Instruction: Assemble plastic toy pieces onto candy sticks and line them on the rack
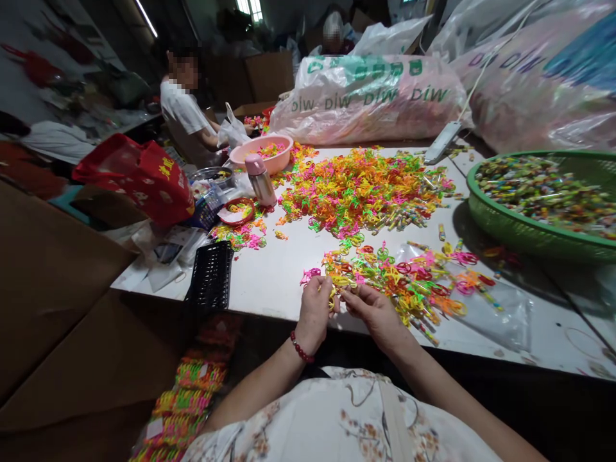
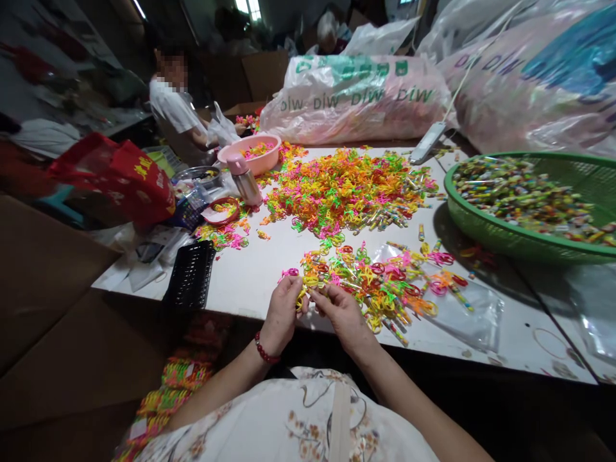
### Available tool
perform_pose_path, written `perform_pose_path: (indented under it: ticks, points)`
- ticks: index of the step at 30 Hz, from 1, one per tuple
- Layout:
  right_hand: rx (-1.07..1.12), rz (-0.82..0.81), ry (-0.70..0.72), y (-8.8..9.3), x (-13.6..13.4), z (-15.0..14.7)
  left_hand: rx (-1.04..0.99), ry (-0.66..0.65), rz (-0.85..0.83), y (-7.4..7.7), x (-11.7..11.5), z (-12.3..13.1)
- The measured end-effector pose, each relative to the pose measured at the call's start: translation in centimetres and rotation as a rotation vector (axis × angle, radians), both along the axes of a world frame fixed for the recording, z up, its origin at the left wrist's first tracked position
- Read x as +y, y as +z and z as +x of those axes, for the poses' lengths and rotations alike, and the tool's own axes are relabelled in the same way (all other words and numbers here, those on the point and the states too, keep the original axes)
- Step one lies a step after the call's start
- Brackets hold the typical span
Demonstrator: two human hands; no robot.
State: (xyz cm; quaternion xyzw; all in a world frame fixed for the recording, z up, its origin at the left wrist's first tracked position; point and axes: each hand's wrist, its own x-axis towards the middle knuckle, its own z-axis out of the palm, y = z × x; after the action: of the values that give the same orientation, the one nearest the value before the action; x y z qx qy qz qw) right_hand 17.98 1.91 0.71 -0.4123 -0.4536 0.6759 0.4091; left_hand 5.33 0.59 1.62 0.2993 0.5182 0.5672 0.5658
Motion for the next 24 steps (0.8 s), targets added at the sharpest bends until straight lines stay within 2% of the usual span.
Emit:
perform_pose_path:
  ticks: [4, 9, 17, 21, 24]
  points:
    - [-0.084, 0.116, -0.077, -0.8, 0.3, 0.1, -0.003, 0.021, 0.002, 0.2, 0.0, 0.2]
    - [-0.194, 0.303, -0.093, -1.4, 0.3, 0.3, 0.026, 0.018, 0.004, -0.6, 0.3, 0.3]
    - [-0.406, 0.704, -0.096, -0.1, -0.1, 0.5, 0.142, 0.084, 0.021, -2.3, 0.6, 0.3]
    - [-0.412, 0.81, -0.076, 0.5, -0.5, -0.1, 0.246, 0.161, 0.028, -2.9, 0.4, 0.1]
    - [-0.425, 0.892, -0.033, 0.8, -0.4, -0.2, 0.353, 0.193, 0.076, -2.7, 0.5, -0.1]
